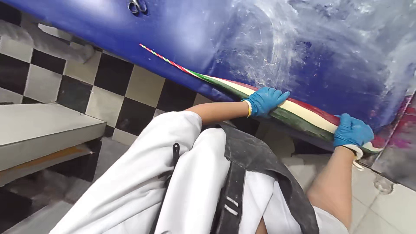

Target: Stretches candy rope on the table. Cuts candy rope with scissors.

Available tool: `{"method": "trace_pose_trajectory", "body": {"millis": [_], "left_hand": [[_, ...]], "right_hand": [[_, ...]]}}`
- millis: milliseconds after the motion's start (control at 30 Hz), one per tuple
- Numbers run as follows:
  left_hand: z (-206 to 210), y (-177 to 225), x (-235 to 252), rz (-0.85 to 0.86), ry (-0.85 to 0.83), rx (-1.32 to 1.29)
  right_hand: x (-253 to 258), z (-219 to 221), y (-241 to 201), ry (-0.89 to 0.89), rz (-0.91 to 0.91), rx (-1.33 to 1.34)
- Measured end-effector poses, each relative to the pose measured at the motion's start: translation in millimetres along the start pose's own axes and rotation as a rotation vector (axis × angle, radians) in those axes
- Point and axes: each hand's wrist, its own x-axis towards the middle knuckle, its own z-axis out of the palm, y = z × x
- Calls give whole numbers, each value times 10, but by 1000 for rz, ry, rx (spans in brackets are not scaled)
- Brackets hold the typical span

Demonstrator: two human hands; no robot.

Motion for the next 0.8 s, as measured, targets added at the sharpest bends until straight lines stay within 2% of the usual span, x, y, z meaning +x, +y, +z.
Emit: {"method": "trace_pose_trajectory", "body": {"millis": [133,333,433,500,633,800], "left_hand": [[57,-94,-214,-70,93,2],[-27,-872,-864,-231,52,0],[-188,-1246,-1159,-301,-41,-72],[-308,-1461,-1294,-304,-127,-121],[-563,-1668,-1545,-316,-280,-292],[-741,-2007,-1777,-236,-481,-392]], "right_hand": [[-235,-71,-890,-76,-119,-132],[-653,93,-2354,-120,-231,-229],[-933,324,-3103,-118,-297,-231],[-1112,504,-3599,-105,-257,-194],[-1308,724,-4359,-133,-52,-161],[-1409,876,-4724,-107,61,-149]]}}
